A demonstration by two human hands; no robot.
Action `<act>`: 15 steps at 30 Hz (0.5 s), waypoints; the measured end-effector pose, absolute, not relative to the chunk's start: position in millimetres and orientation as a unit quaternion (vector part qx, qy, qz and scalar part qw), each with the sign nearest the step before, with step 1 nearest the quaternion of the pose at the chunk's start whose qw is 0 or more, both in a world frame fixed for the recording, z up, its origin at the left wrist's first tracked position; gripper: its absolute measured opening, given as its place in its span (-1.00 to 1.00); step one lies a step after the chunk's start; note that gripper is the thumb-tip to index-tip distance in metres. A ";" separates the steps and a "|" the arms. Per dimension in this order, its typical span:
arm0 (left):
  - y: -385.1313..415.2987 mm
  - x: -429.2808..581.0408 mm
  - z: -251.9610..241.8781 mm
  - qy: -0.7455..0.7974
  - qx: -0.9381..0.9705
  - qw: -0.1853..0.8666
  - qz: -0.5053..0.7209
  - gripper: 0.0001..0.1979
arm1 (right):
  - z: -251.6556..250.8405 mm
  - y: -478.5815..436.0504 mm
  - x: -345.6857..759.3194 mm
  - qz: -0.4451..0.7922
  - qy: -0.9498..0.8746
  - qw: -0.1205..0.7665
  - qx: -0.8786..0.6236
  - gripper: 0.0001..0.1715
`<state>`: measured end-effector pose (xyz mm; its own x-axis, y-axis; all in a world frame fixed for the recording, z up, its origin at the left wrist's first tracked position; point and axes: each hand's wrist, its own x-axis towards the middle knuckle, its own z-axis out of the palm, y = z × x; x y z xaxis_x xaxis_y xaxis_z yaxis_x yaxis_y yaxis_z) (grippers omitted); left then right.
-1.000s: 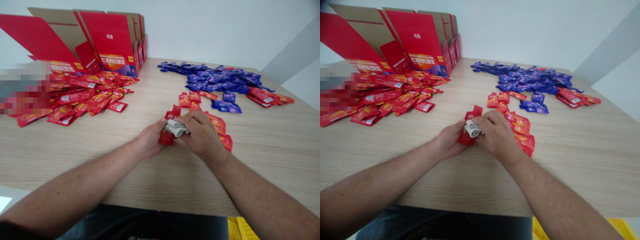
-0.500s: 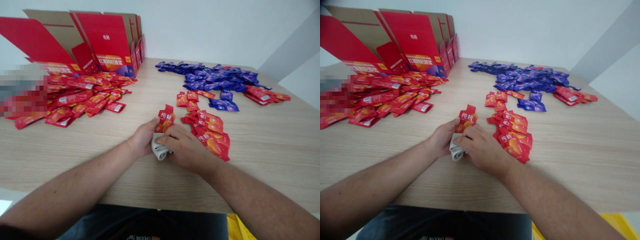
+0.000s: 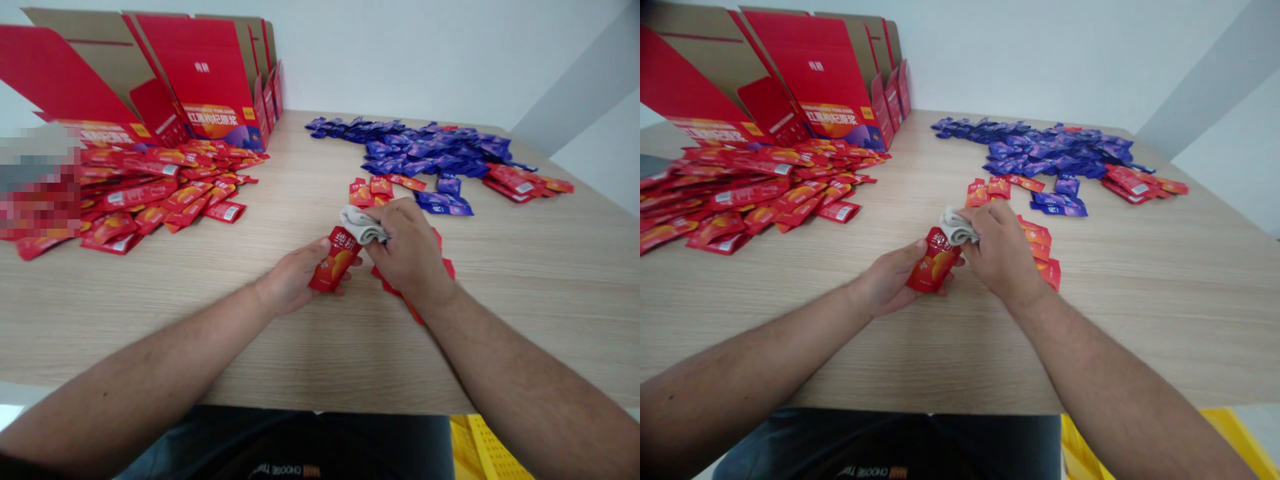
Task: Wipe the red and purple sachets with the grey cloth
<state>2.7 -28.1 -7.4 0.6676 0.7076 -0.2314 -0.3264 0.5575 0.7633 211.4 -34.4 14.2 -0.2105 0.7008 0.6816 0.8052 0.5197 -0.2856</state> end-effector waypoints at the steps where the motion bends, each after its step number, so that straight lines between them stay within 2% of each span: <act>1: -27.5 3.5 -7.6 0.277 0.344 0.844 0.305 -0.64 | 12.0 -36.5 207.9 -0.061 -0.783 0.395 -0.476 -0.63; 4: -24.2 7.0 -6.4 0.306 0.290 0.847 0.322 -0.66 | 8.0 -47.4 194.9 -0.053 -0.807 0.378 -0.450 -0.59; 10: -18.1 7.4 3.6 0.296 0.210 0.874 0.323 -0.53 | 4.9 -71.5 170.1 0.018 -0.900 0.261 -0.349 -0.71; 12: -17.8 6.3 7.0 0.285 0.207 0.878 0.325 -0.55 | 5.3 -73.4 169.0 0.040 -0.906 0.273 -0.321 -0.74; 15: -17.0 6.4 7.5 0.282 0.211 0.877 0.326 -0.62 | 9.2 -71.0 175.0 0.063 -0.877 0.356 -0.317 -0.73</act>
<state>6.4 -17.0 7.5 0.6279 0.6916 -0.3571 -0.4535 0.6979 0.5543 175.0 -71.0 9.2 -0.5452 0.6006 0.5848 0.5104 0.7913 -0.3367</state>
